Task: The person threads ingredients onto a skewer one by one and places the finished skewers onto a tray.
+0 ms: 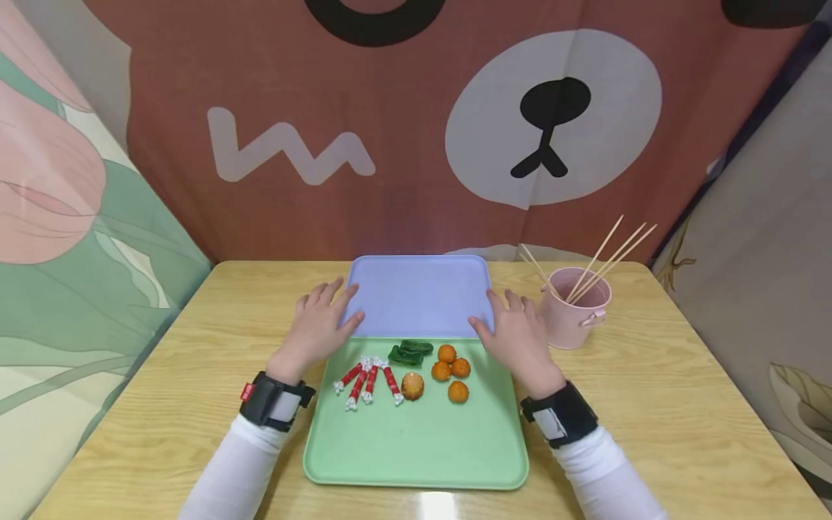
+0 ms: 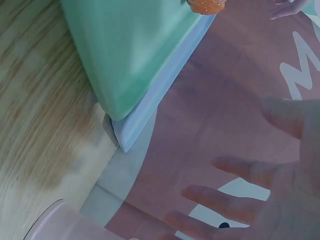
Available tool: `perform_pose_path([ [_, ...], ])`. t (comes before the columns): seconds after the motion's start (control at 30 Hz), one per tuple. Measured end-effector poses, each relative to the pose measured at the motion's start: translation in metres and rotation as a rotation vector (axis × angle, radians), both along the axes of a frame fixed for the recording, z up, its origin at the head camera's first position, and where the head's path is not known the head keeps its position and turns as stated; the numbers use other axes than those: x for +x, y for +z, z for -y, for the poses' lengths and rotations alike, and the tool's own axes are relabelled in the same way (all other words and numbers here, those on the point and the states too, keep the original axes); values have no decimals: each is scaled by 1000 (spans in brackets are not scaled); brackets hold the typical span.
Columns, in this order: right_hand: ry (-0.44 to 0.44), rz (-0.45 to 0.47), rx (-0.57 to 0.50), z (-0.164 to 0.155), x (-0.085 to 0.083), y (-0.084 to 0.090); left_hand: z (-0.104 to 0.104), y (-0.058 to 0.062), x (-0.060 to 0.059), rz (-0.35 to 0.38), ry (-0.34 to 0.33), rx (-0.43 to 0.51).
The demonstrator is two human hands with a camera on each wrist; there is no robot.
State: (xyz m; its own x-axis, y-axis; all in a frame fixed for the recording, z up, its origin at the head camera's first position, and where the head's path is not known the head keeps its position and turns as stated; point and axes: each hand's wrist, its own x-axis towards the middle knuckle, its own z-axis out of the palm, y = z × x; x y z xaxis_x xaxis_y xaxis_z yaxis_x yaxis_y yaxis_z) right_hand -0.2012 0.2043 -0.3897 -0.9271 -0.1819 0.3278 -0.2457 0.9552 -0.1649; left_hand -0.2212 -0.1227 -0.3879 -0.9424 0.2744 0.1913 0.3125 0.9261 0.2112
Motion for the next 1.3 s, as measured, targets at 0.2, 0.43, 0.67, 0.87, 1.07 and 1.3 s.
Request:
perform_pose_path([
  [0.2,17,-142,-102,-2,0,-4,0,-1,0,-72,-10,5],
  [0.43,39,-366,-249,-8,-1,-2,5,-5,-4,-211,-28,47],
  [0.67,-60,-502,-286,-16,-4,6,15,-4,-5,-314,-40,112],
  [0.87,-137,-526,-330,-23,-4,14,25,-6,-4,-367,-44,122],
  [1.07,-159,-536,-361,-30,-5,16,36,-9,-1,-377,-27,100],
  [1.3,-163,-530,-390,-37,-6,15,49,-15,2,-389,-13,91],
])
